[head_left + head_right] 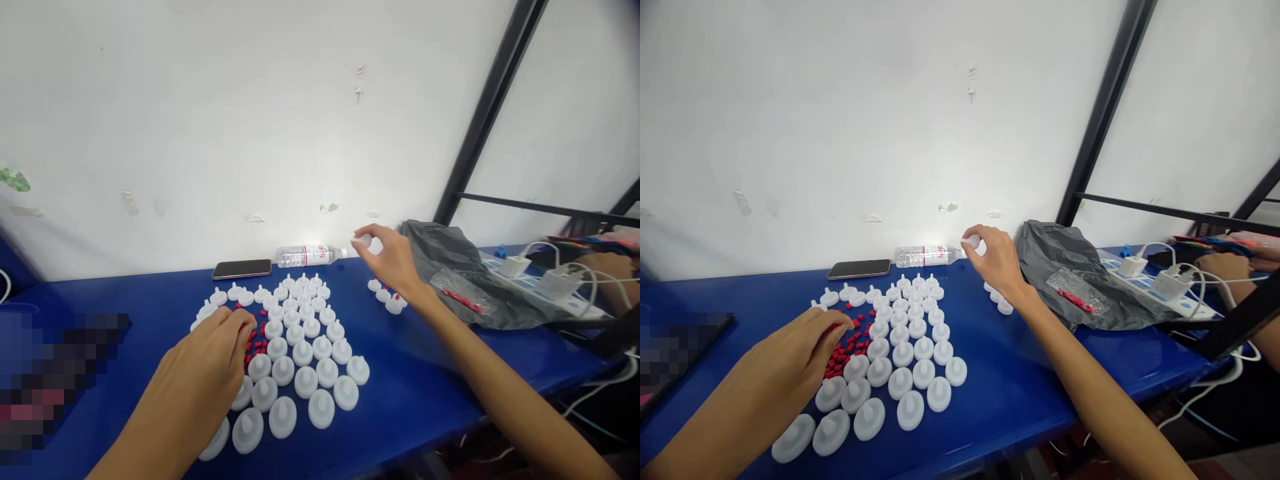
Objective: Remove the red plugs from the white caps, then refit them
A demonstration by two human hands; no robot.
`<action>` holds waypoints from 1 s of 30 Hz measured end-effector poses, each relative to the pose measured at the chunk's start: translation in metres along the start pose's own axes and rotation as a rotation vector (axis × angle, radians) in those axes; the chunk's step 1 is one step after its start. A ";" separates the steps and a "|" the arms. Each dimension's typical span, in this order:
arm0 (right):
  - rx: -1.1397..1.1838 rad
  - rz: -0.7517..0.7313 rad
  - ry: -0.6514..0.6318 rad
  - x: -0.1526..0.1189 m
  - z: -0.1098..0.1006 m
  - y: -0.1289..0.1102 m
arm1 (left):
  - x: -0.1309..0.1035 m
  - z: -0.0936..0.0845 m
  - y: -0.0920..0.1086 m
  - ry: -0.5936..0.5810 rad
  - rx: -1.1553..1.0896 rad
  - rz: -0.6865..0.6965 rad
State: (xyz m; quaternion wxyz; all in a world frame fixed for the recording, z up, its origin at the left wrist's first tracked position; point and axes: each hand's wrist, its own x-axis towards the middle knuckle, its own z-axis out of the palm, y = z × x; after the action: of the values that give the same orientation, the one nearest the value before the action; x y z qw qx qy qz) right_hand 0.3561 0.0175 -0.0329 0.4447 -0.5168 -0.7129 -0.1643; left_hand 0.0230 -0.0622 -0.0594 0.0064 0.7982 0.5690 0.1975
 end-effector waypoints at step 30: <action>-0.381 0.381 -0.882 0.001 -0.017 0.038 | 0.002 0.001 0.008 0.021 -0.050 0.095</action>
State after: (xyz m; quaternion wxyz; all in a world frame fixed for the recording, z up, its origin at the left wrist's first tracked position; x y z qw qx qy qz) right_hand 0.3978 0.0217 -0.0313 0.0219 -0.7293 -0.6833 0.0260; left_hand 0.0306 -0.0629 -0.0580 0.0108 0.8218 0.5254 0.2202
